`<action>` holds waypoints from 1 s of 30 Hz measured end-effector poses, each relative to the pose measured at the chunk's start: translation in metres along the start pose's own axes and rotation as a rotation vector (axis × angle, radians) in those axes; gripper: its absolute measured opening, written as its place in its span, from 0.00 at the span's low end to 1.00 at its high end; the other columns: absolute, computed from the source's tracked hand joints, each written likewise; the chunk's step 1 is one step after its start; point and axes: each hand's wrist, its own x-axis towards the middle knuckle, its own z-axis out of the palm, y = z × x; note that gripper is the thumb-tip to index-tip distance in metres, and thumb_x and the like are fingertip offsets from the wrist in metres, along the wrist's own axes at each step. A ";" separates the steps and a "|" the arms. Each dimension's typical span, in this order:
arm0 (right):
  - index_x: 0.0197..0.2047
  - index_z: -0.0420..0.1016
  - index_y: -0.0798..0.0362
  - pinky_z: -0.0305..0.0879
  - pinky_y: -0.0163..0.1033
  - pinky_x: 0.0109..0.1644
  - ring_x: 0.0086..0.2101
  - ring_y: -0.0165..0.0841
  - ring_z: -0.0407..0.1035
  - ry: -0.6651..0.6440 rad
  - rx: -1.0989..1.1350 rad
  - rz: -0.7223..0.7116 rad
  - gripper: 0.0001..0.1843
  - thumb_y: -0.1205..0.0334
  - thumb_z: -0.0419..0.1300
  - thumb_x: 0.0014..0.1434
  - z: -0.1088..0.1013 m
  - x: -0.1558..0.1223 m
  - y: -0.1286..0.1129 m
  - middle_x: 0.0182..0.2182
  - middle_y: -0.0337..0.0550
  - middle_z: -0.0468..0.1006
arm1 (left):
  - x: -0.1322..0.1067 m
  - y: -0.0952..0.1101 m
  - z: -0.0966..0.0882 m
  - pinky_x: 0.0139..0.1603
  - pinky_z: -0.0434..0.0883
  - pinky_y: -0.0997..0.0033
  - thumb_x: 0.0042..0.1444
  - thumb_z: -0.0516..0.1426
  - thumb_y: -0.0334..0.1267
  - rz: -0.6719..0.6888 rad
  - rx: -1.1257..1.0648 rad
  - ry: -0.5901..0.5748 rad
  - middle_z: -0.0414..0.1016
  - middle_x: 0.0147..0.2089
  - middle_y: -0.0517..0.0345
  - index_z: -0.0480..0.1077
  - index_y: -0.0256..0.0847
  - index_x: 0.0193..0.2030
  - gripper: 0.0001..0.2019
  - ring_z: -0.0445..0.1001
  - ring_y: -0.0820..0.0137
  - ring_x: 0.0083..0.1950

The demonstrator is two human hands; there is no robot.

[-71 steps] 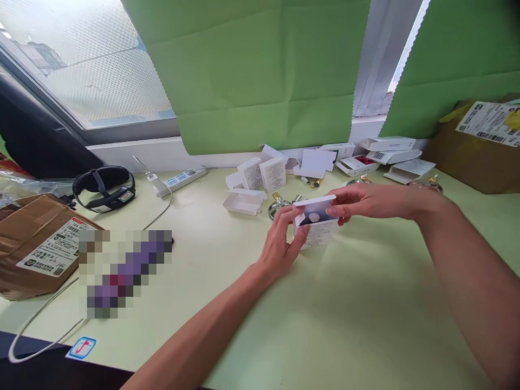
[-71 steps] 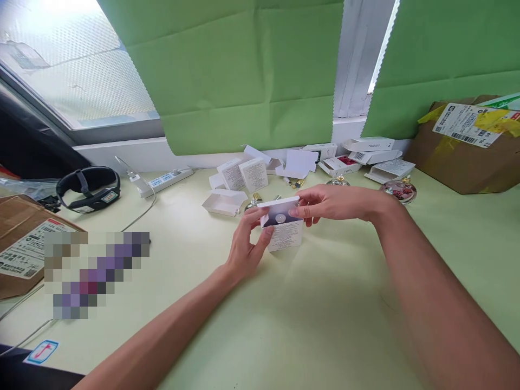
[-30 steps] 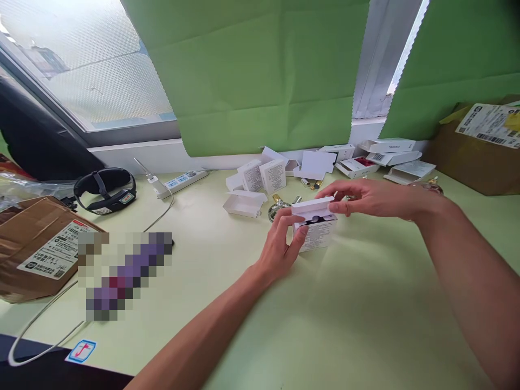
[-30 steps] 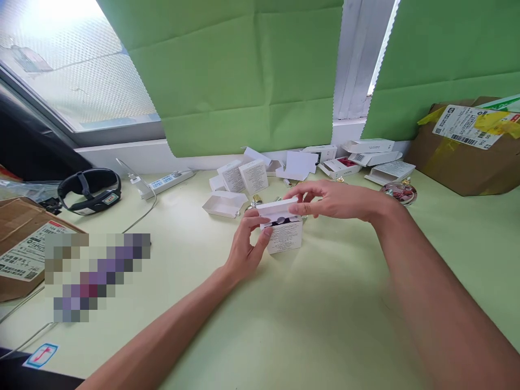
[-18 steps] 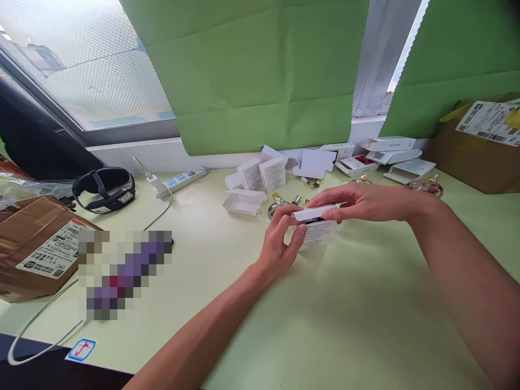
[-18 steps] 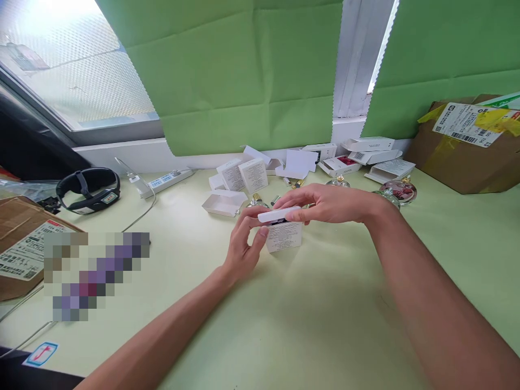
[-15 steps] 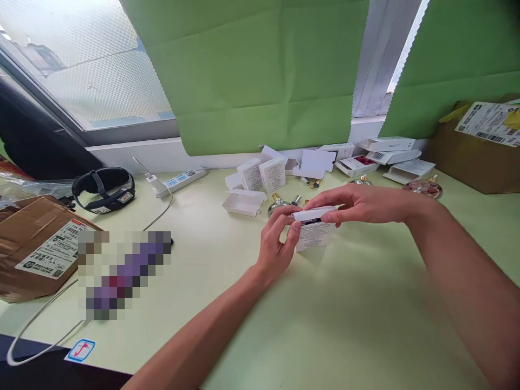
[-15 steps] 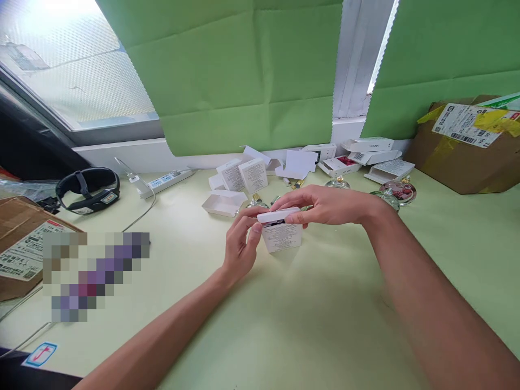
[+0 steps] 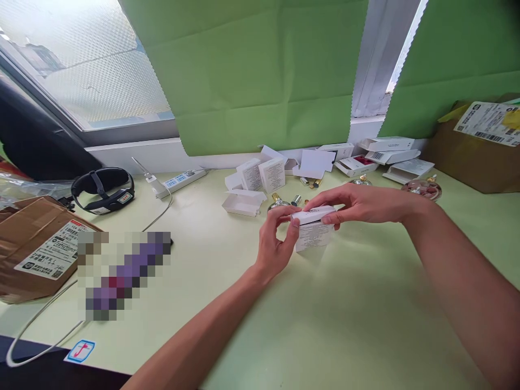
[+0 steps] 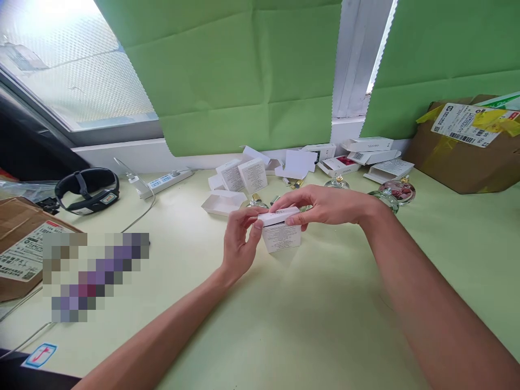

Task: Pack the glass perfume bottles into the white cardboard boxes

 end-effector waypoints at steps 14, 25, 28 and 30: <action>0.63 0.71 0.41 0.68 0.44 0.50 0.44 0.36 0.71 -0.020 0.028 0.011 0.25 0.47 0.57 0.64 0.000 -0.002 -0.002 0.54 0.43 0.75 | 0.004 0.004 -0.006 0.49 0.72 0.65 0.69 0.50 0.34 0.211 0.230 -0.069 0.71 0.49 0.50 0.72 0.43 0.49 0.11 0.73 0.68 0.50; 0.65 0.69 0.41 0.70 0.45 0.51 0.51 0.39 0.68 -0.033 0.075 -0.019 0.26 0.46 0.54 0.66 0.002 -0.003 -0.005 0.55 0.44 0.75 | 0.003 0.004 -0.007 0.42 0.72 0.68 0.69 0.48 0.32 0.214 0.209 -0.096 0.68 0.51 0.49 0.74 0.47 0.52 0.15 0.72 0.68 0.49; 0.63 0.71 0.38 0.70 0.45 0.50 0.50 0.40 0.70 -0.004 0.035 -0.023 0.25 0.45 0.55 0.65 0.003 -0.003 -0.009 0.55 0.42 0.76 | 0.003 0.003 -0.007 0.43 0.72 0.68 0.69 0.48 0.31 0.206 0.206 -0.095 0.68 0.51 0.49 0.74 0.47 0.52 0.15 0.72 0.68 0.50; 0.63 0.71 0.36 0.71 0.45 0.48 0.49 0.40 0.71 0.027 -0.018 -0.009 0.25 0.45 0.55 0.64 0.004 -0.003 -0.012 0.54 0.41 0.77 | 0.003 0.003 -0.007 0.43 0.71 0.68 0.69 0.48 0.31 0.203 0.204 -0.097 0.68 0.51 0.49 0.73 0.47 0.53 0.15 0.72 0.69 0.49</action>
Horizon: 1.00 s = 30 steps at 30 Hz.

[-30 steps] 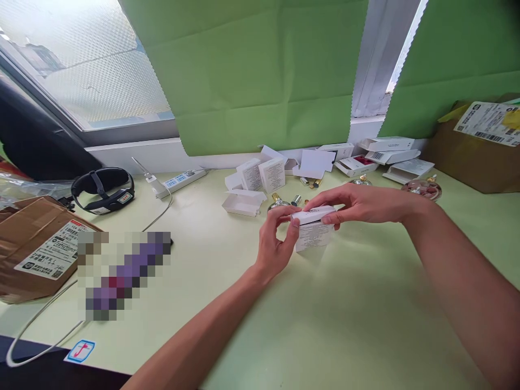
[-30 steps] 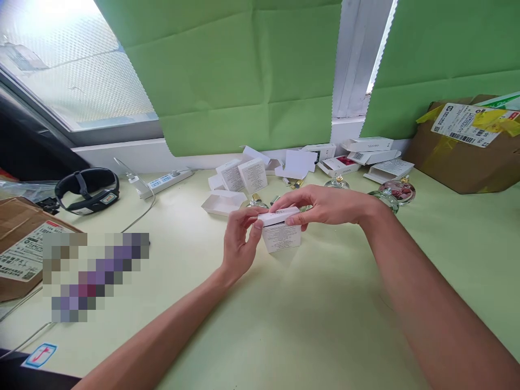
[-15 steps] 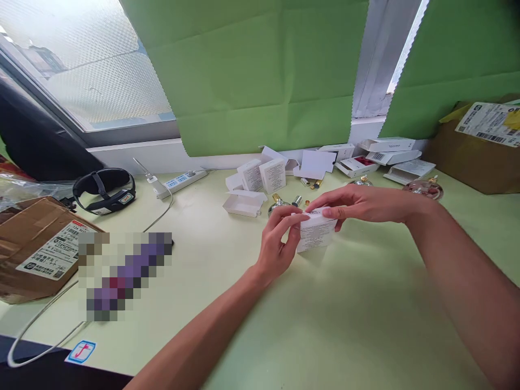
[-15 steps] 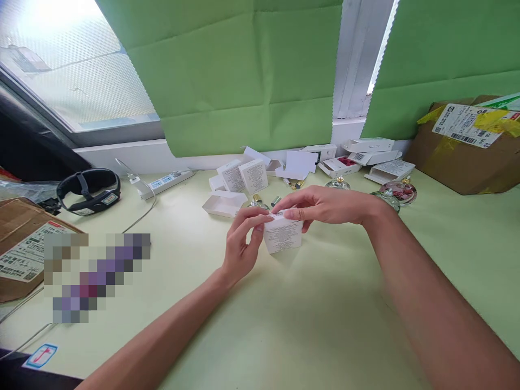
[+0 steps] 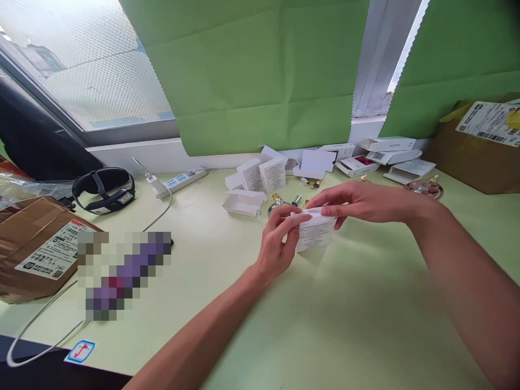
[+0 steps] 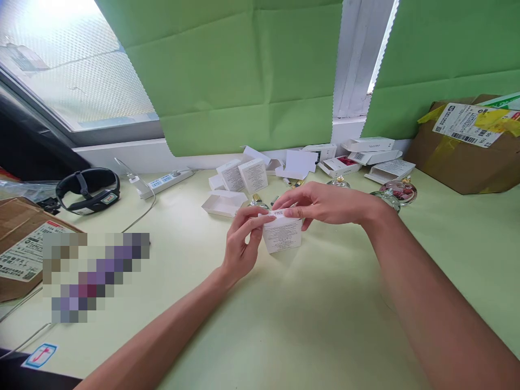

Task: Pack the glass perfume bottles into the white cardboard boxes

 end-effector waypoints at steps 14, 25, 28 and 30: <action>0.55 0.78 0.39 0.66 0.46 0.46 0.47 0.44 0.73 0.110 -0.332 0.008 0.23 0.42 0.56 0.62 0.002 -0.004 -0.010 0.52 0.38 0.80 | 0.000 -0.001 -0.001 0.44 0.72 0.67 0.68 0.48 0.30 0.027 0.009 -0.008 0.69 0.52 0.50 0.73 0.47 0.53 0.16 0.72 0.68 0.49; 0.59 0.73 0.36 0.68 0.47 0.46 0.43 0.43 0.75 0.054 -0.223 0.082 0.24 0.43 0.59 0.60 0.000 -0.004 -0.003 0.57 0.38 0.75 | -0.001 -0.002 -0.001 0.44 0.72 0.66 0.69 0.47 0.32 0.025 -0.008 -0.034 0.68 0.52 0.49 0.75 0.46 0.50 0.15 0.72 0.67 0.49; 0.58 0.73 0.35 0.68 0.46 0.46 0.42 0.41 0.76 0.040 -0.156 0.103 0.24 0.42 0.60 0.59 -0.001 -0.004 0.000 0.58 0.37 0.74 | -0.002 -0.002 -0.001 0.45 0.71 0.65 0.68 0.47 0.30 0.019 -0.036 -0.046 0.67 0.53 0.50 0.75 0.46 0.49 0.16 0.72 0.67 0.50; 0.58 0.74 0.37 0.68 0.46 0.46 0.42 0.41 0.75 0.031 -0.137 0.100 0.24 0.43 0.60 0.60 -0.002 -0.004 0.001 0.59 0.39 0.73 | -0.002 -0.003 -0.001 0.45 0.71 0.65 0.68 0.47 0.30 0.016 -0.041 -0.042 0.67 0.53 0.50 0.75 0.46 0.49 0.16 0.72 0.67 0.50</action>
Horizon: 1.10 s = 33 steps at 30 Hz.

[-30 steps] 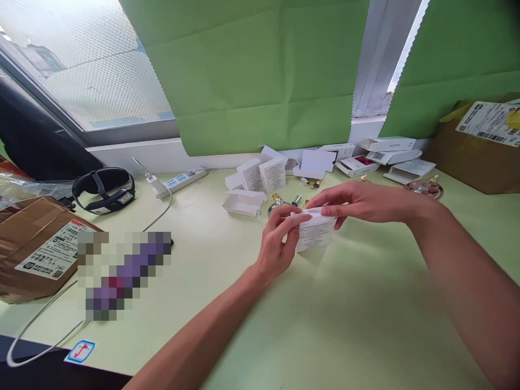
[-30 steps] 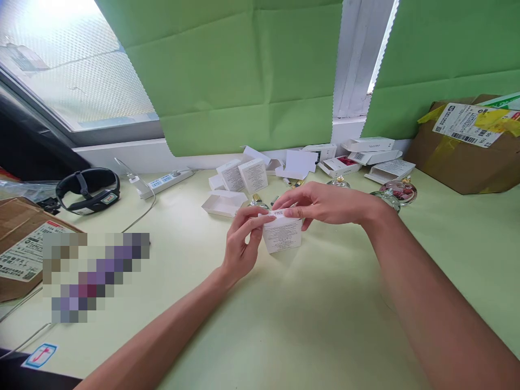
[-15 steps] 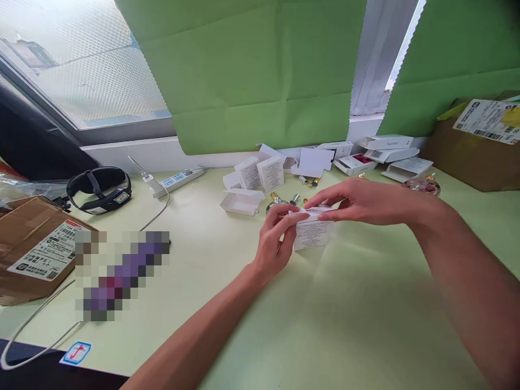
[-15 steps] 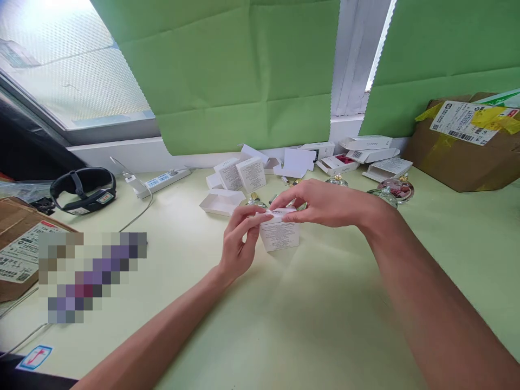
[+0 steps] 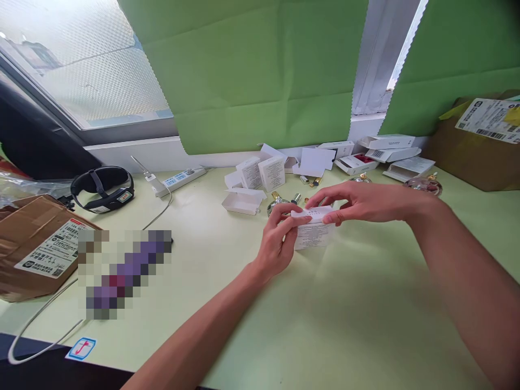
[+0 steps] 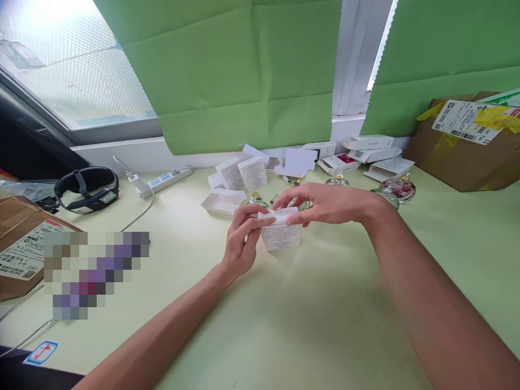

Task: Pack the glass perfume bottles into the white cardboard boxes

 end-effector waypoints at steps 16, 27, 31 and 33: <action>0.63 0.69 0.43 0.69 0.45 0.50 0.52 0.40 0.67 -0.081 0.129 -0.025 0.27 0.46 0.57 0.63 0.001 0.006 0.017 0.63 0.45 0.67 | -0.002 -0.002 0.001 0.43 0.71 0.67 0.69 0.46 0.29 0.016 0.008 0.011 0.67 0.53 0.50 0.74 0.45 0.49 0.16 0.71 0.68 0.49; 0.65 0.67 0.45 0.70 0.42 0.48 0.53 0.41 0.67 -0.079 0.114 0.059 0.31 0.42 0.58 0.62 0.002 0.005 0.012 0.66 0.46 0.64 | -0.005 -0.002 0.005 0.51 0.74 0.61 0.63 0.56 0.29 0.032 0.083 -0.032 0.65 0.56 0.49 0.71 0.46 0.55 0.15 0.70 0.65 0.56; 0.65 0.66 0.45 0.70 0.41 0.47 0.55 0.41 0.66 -0.081 0.139 0.055 0.30 0.44 0.58 0.63 0.002 0.005 0.015 0.66 0.46 0.63 | -0.004 -0.003 0.004 0.51 0.74 0.61 0.64 0.54 0.28 0.038 0.084 -0.050 0.64 0.55 0.49 0.72 0.47 0.53 0.15 0.69 0.65 0.56; 0.66 0.66 0.45 0.70 0.41 0.47 0.54 0.41 0.67 -0.081 0.145 0.052 0.30 0.45 0.58 0.63 0.002 0.005 0.017 0.66 0.47 0.63 | -0.004 -0.003 0.004 0.51 0.74 0.60 0.64 0.54 0.27 0.039 0.080 -0.053 0.64 0.55 0.48 0.72 0.47 0.54 0.15 0.69 0.65 0.56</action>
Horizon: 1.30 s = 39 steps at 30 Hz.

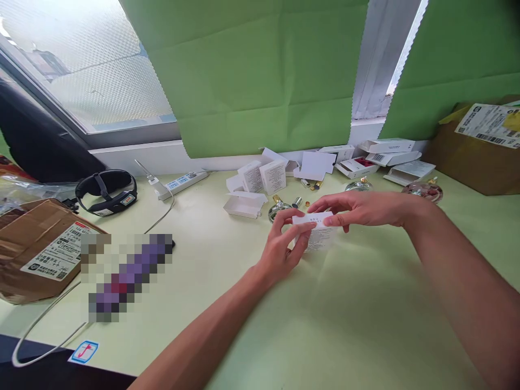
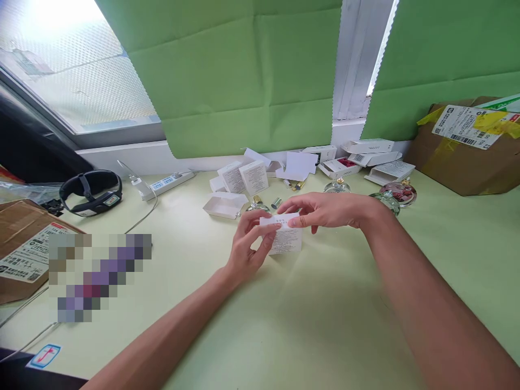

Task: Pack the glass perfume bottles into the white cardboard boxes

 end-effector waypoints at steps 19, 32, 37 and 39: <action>0.63 0.69 0.39 0.71 0.43 0.50 0.58 0.44 0.65 0.076 -0.029 -0.024 0.28 0.41 0.57 0.62 0.001 0.002 0.001 0.63 0.40 0.68 | -0.004 -0.002 0.002 0.52 0.73 0.62 0.65 0.52 0.27 -0.008 0.015 -0.018 0.61 0.58 0.47 0.69 0.47 0.57 0.17 0.68 0.66 0.56; 0.62 0.69 0.40 0.70 0.42 0.44 0.55 0.44 0.67 0.045 0.012 -0.018 0.28 0.43 0.59 0.61 0.002 0.007 0.003 0.61 0.44 0.71 | -0.003 0.000 0.003 0.47 0.74 0.63 0.65 0.52 0.29 -0.013 0.006 -0.001 0.62 0.56 0.47 0.70 0.44 0.54 0.13 0.70 0.65 0.54; 0.62 0.70 0.41 0.71 0.43 0.44 0.55 0.45 0.67 0.048 0.007 -0.015 0.29 0.42 0.59 0.60 0.003 0.007 0.001 0.61 0.45 0.71 | -0.004 0.000 0.004 0.45 0.74 0.63 0.66 0.51 0.30 -0.017 0.024 0.009 0.63 0.56 0.46 0.70 0.44 0.52 0.12 0.70 0.65 0.52; 0.62 0.70 0.41 0.71 0.43 0.45 0.55 0.45 0.67 0.060 0.007 -0.012 0.29 0.42 0.59 0.59 0.003 0.007 0.001 0.61 0.45 0.71 | -0.004 -0.001 0.003 0.46 0.74 0.63 0.66 0.51 0.30 -0.014 0.036 0.007 0.63 0.56 0.46 0.70 0.44 0.53 0.12 0.70 0.65 0.53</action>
